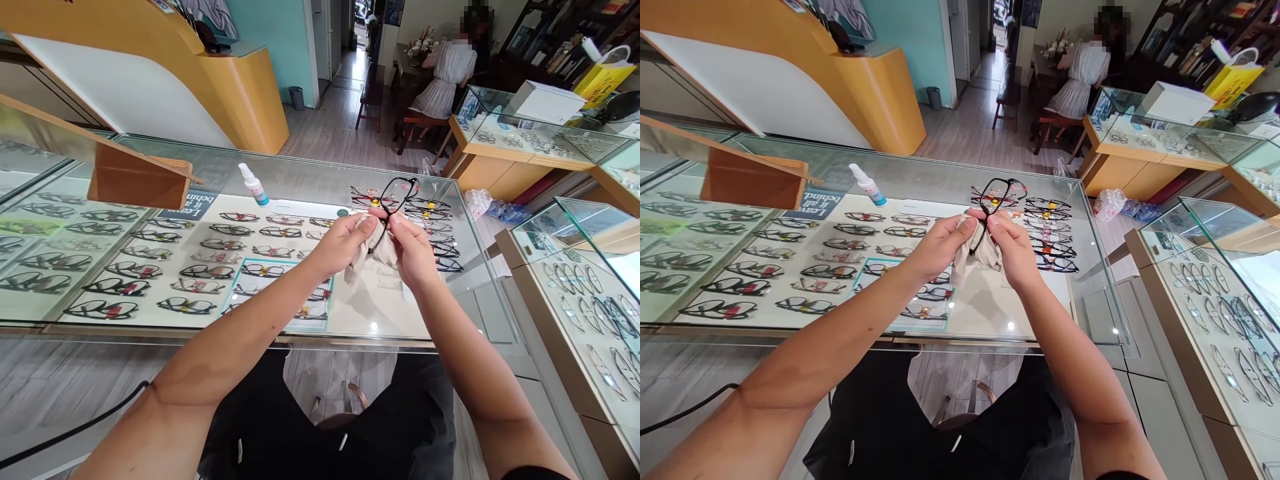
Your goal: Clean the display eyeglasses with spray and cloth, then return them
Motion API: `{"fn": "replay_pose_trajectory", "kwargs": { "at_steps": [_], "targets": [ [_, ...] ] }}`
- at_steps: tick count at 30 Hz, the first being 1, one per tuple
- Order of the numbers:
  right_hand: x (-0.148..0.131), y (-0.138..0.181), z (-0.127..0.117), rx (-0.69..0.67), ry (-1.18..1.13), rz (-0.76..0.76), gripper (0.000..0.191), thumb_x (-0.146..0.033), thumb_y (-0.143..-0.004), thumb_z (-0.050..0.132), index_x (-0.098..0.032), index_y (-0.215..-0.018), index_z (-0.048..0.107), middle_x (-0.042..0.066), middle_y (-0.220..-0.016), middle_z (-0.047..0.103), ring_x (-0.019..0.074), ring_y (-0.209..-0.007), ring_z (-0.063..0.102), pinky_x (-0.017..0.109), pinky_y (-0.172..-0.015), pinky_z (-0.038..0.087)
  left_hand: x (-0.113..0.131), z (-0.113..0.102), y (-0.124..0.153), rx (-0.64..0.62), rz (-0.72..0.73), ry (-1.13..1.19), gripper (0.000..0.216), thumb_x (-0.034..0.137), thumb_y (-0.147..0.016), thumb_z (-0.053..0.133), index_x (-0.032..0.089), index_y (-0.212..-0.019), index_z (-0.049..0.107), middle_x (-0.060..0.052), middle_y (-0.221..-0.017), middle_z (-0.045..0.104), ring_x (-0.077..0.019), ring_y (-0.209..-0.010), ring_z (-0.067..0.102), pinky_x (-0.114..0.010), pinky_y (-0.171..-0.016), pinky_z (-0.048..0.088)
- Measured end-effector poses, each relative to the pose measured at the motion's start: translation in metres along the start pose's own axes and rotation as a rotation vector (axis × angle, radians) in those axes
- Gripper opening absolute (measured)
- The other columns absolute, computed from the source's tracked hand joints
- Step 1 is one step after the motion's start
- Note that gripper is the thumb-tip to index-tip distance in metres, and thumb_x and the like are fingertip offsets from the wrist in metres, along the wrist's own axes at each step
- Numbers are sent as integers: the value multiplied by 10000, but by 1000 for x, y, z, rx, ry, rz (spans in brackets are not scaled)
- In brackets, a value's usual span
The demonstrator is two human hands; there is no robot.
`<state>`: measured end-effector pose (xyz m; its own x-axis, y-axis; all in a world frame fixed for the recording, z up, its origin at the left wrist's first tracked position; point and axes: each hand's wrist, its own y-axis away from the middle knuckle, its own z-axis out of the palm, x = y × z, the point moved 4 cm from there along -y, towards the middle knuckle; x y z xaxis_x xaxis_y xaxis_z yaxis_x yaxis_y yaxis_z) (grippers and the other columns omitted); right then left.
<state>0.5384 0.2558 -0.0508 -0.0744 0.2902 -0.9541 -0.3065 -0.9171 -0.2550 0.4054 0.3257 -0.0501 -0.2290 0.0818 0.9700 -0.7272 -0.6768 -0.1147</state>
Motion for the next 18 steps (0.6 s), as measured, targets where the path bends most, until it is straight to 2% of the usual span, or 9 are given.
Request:
{"fn": "replay_pose_trajectory", "kwargs": {
  "at_steps": [3, 5, 7, 10, 13, 15, 18],
  "targets": [
    [-9, 1, -1, 0, 15, 4, 381, -638, -996, 680, -293, -1034, 838, 51, -1025, 655, 248, -1006, 609, 405, -959, 533, 6, 5, 5, -107, -3, 22, 584, 632, -927, 777, 178, -1293, 735, -83, -1081, 796, -219, -979, 748, -286, -844, 564],
    [-13, 1, -1, -2, 30, -1, 417, -670, -989, 672, -293, -1051, 840, 56, -1010, 654, 255, -1002, 606, 415, -948, 539, 8, 8, 8, -143, 7, 26, 595, 570, -905, 830, 180, -1339, 713, -90, -1130, 794, -221, -1008, 740, -281, -854, 559],
    [-13, 1, -1, -26, 47, -14, 422, -680, -981, 682, -285, -988, 830, 50, -975, 638, 249, -972, 591, 410, -928, 534, 8, 9, 9, -122, 7, 44, 603, 557, -881, 860, 193, -1336, 706, -64, -1077, 790, -196, -940, 730, -267, -817, 552],
    [-9, 0, 1, -72, 61, -56, 454, -652, -981, 707, -247, -780, 749, 42, -955, 610, 229, -950, 553, 384, -909, 512, 5, 8, 6, -33, 7, 94, 577, 638, -872, 834, 198, -1230, 730, -15, -912, 765, -155, -797, 705, -250, -749, 543],
    [-7, 0, 1, -60, 64, -84, 519, -656, -974, 714, -227, -685, 669, 36, -922, 584, 219, -933, 530, 378, -909, 504, 4, 7, 3, 16, 8, 92, 578, 713, -880, 781, 187, -1118, 756, -7, -823, 748, -154, -776, 714, -251, -753, 554],
    [-8, 0, 1, -38, 53, -70, 490, -670, -968, 712, -236, -741, 716, 30, -919, 585, 219, -932, 543, 384, -934, 511, 5, 6, 3, 13, -1, 67, 581, 723, -890, 763, 186, -1113, 766, -20, -837, 763, -168, -810, 736, -258, -773, 563],
    [-12, 1, 2, -15, 18, 9, 414, -671, -969, 704, -273, -941, 814, 39, -985, 640, 232, -967, 600, 393, -951, 534, 7, 6, 6, -38, -7, 36, 560, 673, -920, 761, 191, -1204, 761, -55, -954, 801, -201, -906, 763, -276, -814, 568]
  ]
}}
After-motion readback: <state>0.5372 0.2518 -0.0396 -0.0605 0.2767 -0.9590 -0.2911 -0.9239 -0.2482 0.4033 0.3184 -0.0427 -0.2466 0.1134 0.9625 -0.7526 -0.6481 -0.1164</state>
